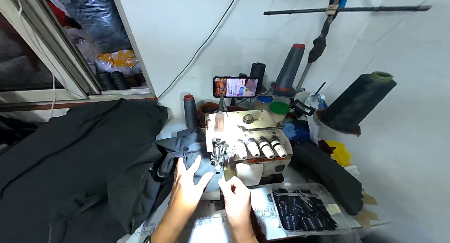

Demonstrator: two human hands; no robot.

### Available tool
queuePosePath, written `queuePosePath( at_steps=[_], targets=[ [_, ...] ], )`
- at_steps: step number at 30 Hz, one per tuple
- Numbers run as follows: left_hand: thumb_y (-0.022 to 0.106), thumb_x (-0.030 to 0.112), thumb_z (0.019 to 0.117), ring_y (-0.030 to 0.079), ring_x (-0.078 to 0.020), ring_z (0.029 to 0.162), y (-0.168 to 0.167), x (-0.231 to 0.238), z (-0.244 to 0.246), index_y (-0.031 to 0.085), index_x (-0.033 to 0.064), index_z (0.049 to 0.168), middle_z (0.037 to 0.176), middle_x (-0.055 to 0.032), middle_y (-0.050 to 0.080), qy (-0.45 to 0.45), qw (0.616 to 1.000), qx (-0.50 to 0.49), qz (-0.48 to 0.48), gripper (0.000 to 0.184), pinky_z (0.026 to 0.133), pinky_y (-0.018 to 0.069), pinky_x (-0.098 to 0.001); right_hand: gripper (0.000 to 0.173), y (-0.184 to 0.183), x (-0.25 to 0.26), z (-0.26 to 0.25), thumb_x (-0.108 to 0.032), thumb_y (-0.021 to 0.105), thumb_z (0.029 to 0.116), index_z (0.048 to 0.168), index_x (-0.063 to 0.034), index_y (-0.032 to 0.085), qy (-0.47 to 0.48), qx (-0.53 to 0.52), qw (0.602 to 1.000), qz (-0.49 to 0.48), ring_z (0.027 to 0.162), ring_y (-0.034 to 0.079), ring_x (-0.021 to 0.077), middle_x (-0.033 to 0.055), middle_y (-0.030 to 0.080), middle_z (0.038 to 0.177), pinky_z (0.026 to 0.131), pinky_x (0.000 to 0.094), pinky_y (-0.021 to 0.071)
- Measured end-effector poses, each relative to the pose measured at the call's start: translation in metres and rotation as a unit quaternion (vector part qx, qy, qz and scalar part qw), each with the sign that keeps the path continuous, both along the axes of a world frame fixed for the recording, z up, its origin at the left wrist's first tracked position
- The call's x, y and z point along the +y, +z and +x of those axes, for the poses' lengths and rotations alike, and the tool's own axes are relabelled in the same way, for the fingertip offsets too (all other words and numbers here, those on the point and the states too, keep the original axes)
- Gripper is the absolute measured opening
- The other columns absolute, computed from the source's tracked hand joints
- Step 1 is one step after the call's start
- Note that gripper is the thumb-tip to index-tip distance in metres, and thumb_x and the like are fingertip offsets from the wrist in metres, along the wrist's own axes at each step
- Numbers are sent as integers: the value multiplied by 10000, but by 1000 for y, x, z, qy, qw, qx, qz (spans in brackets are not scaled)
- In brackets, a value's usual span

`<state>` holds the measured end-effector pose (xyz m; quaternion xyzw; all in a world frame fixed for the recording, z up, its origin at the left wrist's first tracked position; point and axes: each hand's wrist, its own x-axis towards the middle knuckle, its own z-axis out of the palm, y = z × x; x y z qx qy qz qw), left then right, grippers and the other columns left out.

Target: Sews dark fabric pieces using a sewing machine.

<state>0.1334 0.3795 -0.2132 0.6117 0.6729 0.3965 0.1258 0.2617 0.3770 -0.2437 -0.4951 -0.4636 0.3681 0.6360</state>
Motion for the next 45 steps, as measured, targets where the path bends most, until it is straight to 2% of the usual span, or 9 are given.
queuePosePath(
  at_steps=[8, 16, 19, 21, 23, 33, 37, 42, 45],
  targets=[
    [771, 428, 891, 249, -431, 1514, 13, 16, -8, 586, 188, 1459, 1633, -303, 219, -5, 996, -38, -77, 643, 1187, 300, -543, 375, -3, 9, -5, -41, 694, 894, 591, -117, 485, -3, 19, 999, -31, 476, 407, -1, -65, 424, 543, 480, 166, 355],
    [680, 371, 988, 504, -459, 1282, 19, 56, -22, 545, 72, 1479, 1416, -313, 496, -5, 999, 5, -50, 590, 1052, 412, -601, 362, -18, -2, -5, -36, 645, 933, 606, -95, 501, -11, 29, 1000, -4, 457, 402, 5, -59, 430, 543, 460, 171, 355],
    [613, 294, 1037, 625, -429, 1105, 17, 57, -31, 656, 4, 1339, 1176, -279, 644, 25, 999, 26, -12, 420, 975, 477, -584, 373, -34, -18, -4, -100, 582, 999, 634, -103, 503, 41, 97, 994, -8, 434, 373, 16, -66, 395, 527, 435, 192, 347],
    [541, 292, 1071, 673, -416, 927, 20, 47, -36, 719, -49, 995, 904, -248, 683, 50, 997, 46, -34, 392, 861, 507, -593, 368, -40, -31, -2, -118, 524, 1025, 657, -106, 523, 84, 111, 990, -18, 440, 386, 16, -73, 398, 527, 444, 194, 359],
    [486, 292, 1092, 668, -404, 875, 19, 31, -44, 670, -64, 837, 803, -233, 654, 52, 992, 71, -86, 474, 837, 504, -583, 364, -42, -43, -3, -104, 482, 1030, 669, -112, 523, 125, 109, 986, -23, 455, 405, 2, -81, 416, 537, 459, 180, 370],
    [467, 238, 1080, 681, -453, 1034, 10, -70, -20, 702, -107, 1060, 1070, -301, 679, 6, 967, 167, -192, 418, 908, 529, -584, 218, -24, -61, -25, -85, 593, 982, 1098, 57, 710, 188, 23, 982, -3, 820, 636, 25, 83, 668, 979, 737, 173, 539],
    [547, 144, 1024, 714, -437, 847, -9, -93, 2, 707, -98, 1041, 1029, -292, 675, -49, 969, 184, -154, 290, 737, 586, -561, 148, -19, -57, -23, -45, 642, 938, 990, 35, 755, 150, 12, 989, 7, 804, 662, 37, 70, 693, 897, 747, 180, 559],
    [622, 324, 1006, 721, -374, 856, -41, -109, -11, 703, -13, 1261, 1037, -233, 704, -104, 990, 91, -22, 430, 733, 597, -535, 223, -24, -41, 7, 35, 489, 966, 854, 32, 682, 16, 102, 995, -7, 814, 657, 37, 12, 677, 809, 808, 229, 558],
    [690, 307, 936, 672, -441, 958, -52, -109, -54, 750, 6, 1067, 1021, -233, 685, 33, 982, 160, 91, 333, 787, 567, -568, 233, -29, -27, 33, 37, 488, 973, 849, 32, 686, -101, 55, 993, 5, 809, 645, 32, 14, 664, 800, 792, 210, 545]
  ],
)
